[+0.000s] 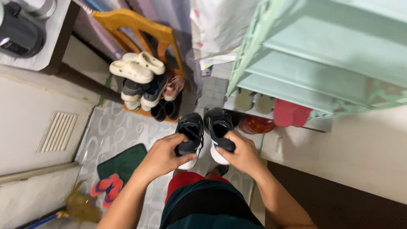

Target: The person removes multiple pairs of shoes from a mint-green shoe rack and places them on a wooden chair. The person handles sneakers, boots, sandals, and clogs one at a time, stacking them on the chair. The person then wipes the now-empty shoe rack with a cloth.

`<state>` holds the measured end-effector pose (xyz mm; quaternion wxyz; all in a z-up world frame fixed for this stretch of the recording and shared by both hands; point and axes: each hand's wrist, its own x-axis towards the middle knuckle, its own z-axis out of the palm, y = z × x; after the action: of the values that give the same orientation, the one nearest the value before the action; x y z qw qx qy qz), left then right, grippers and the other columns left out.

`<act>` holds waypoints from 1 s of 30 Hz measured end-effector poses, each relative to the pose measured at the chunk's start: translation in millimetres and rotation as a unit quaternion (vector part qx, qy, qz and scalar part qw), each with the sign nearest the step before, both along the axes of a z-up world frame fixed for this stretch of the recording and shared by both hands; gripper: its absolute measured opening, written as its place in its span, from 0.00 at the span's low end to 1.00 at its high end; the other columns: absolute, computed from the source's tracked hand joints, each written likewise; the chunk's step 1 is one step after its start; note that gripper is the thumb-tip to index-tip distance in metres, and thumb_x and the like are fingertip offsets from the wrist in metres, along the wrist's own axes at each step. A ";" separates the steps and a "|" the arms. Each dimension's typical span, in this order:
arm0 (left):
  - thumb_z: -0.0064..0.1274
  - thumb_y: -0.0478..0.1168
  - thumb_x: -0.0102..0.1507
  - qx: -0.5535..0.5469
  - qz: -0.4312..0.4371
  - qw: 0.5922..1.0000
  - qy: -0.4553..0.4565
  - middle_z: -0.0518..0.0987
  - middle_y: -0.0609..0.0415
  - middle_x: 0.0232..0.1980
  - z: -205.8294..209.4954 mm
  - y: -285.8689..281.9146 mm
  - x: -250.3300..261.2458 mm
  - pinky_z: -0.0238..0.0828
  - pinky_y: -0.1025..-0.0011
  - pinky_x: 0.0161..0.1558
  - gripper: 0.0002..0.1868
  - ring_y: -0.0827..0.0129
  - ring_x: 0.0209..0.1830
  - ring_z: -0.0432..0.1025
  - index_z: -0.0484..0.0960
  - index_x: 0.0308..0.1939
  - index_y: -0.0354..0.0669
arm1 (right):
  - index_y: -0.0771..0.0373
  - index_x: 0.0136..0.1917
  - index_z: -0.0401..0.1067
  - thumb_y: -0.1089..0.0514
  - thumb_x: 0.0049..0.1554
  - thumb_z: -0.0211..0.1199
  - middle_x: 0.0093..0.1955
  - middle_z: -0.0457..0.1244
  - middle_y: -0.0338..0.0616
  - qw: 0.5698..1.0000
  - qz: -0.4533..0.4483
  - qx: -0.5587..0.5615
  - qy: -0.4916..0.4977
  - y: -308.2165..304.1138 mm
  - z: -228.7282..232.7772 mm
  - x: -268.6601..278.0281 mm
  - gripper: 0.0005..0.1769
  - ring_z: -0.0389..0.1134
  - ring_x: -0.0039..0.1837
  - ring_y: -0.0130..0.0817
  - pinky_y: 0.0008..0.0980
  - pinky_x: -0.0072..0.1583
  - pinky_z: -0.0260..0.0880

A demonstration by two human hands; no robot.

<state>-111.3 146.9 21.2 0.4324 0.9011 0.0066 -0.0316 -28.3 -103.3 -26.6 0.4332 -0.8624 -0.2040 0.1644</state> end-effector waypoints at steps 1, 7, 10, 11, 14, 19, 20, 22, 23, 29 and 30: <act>0.71 0.48 0.50 0.011 0.010 1.000 0.015 0.82 0.48 0.39 -14.7 7.6 2.0 0.72 0.59 0.40 0.24 0.49 0.40 0.77 0.80 0.42 0.38 | 0.62 0.45 0.72 0.54 0.49 0.74 0.40 0.67 0.44 1.000 0.001 0.020 0.001 13.1 -18.3 4.8 0.16 0.71 0.40 0.37 0.36 0.43 0.70; 0.69 0.46 0.51 0.082 0.064 0.994 0.008 0.80 0.48 0.39 -95.6 55.7 18.2 0.71 0.56 0.45 0.20 0.48 0.45 0.75 0.81 0.41 0.40 | 0.62 0.48 0.71 0.52 0.52 0.73 0.43 0.66 0.47 0.999 -0.030 0.045 0.004 89.7 -132.5 24.1 0.17 0.71 0.45 0.40 0.38 0.47 0.70; 0.68 0.46 0.52 0.103 0.102 0.989 -0.001 0.80 0.48 0.40 -114.7 85.4 27.9 0.71 0.55 0.44 0.20 0.48 0.45 0.74 0.82 0.42 0.41 | 0.61 0.52 0.70 0.52 0.53 0.73 0.48 0.66 0.48 0.996 -0.056 0.066 -0.020 132.0 -176.9 32.2 0.19 0.70 0.48 0.43 0.39 0.48 0.70; 0.68 0.46 0.53 0.110 0.108 0.988 -0.001 0.80 0.48 0.40 -117.7 96.5 32.4 0.71 0.55 0.44 0.19 0.48 0.44 0.74 0.82 0.42 0.41 | 0.60 0.53 0.70 0.52 0.53 0.72 0.49 0.66 0.48 0.995 -0.071 0.072 0.005 147.9 -189.0 36.2 0.19 0.70 0.48 0.43 0.39 0.48 0.71; 0.68 0.46 0.53 0.124 0.125 0.984 -0.003 0.80 0.48 0.40 -119.5 127.7 44.5 0.71 0.55 0.43 0.19 0.49 0.43 0.74 0.82 0.43 0.40 | 0.60 0.54 0.70 0.52 0.54 0.71 0.50 0.65 0.47 0.995 -0.090 0.046 0.019 193.2 -218.9 53.9 0.18 0.70 0.47 0.45 0.41 0.48 0.70; 0.68 0.46 0.54 0.123 0.128 0.984 -0.015 0.80 0.49 0.40 -123.7 175.9 58.6 0.71 0.56 0.43 0.19 0.50 0.42 0.74 0.81 0.42 0.40 | 0.59 0.54 0.69 0.53 0.55 0.69 0.55 0.64 0.48 0.994 -0.107 0.017 0.026 265.4 -272.2 91.5 0.17 0.70 0.51 0.50 0.45 0.52 0.69; 0.67 0.46 0.54 0.118 0.128 0.985 -0.015 0.80 0.50 0.40 -126.2 183.9 61.3 0.71 0.56 0.43 0.19 0.50 0.42 0.74 0.81 0.42 0.40 | 0.60 0.54 0.69 0.53 0.55 0.70 0.55 0.64 0.49 0.993 -0.114 0.013 0.005 279.9 -285.4 99.8 0.17 0.69 0.54 0.52 0.47 0.54 0.68; 0.67 0.46 0.54 0.105 0.122 0.987 -0.015 0.80 0.50 0.40 -129.9 200.5 66.4 0.71 0.57 0.43 0.19 0.50 0.42 0.74 0.81 0.42 0.40 | 0.61 0.54 0.69 0.54 0.55 0.70 0.56 0.64 0.51 0.992 -0.121 0.005 -0.021 302.5 -308.9 114.5 0.18 0.67 0.58 0.56 0.49 0.56 0.67; 0.67 0.46 0.54 0.099 0.117 0.988 -0.016 0.80 0.50 0.40 -132.7 208.4 69.3 0.71 0.57 0.43 0.19 0.50 0.42 0.74 0.81 0.43 0.40 | 0.62 0.55 0.69 0.55 0.55 0.70 0.56 0.64 0.52 0.992 -0.121 0.002 -0.026 312.1 -320.8 122.5 0.18 0.66 0.59 0.57 0.50 0.57 0.67; 0.68 0.45 0.55 0.084 0.099 0.991 -0.015 0.80 0.50 0.41 -148.2 241.9 81.2 0.72 0.57 0.44 0.19 0.51 0.44 0.74 0.81 0.42 0.39 | 0.62 0.58 0.68 0.53 0.57 0.67 0.61 0.63 0.53 0.993 -0.099 -0.060 -0.010 346.6 -368.8 149.3 0.19 0.63 0.64 0.58 0.50 0.63 0.65; 0.68 0.45 0.55 0.081 0.099 0.992 -0.008 0.80 0.50 0.41 -150.7 244.3 81.6 0.72 0.58 0.44 0.19 0.51 0.44 0.74 0.81 0.43 0.39 | 0.62 0.58 0.68 0.52 0.58 0.67 0.62 0.62 0.53 0.993 -0.091 -0.078 0.005 347.6 -372.5 151.0 0.19 0.63 0.66 0.58 0.49 0.64 0.64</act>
<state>-29.7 391.2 -129.5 0.3586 0.9285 0.0945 0.0191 122.7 244.3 -399.1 0.3787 -0.9078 -0.1087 0.1440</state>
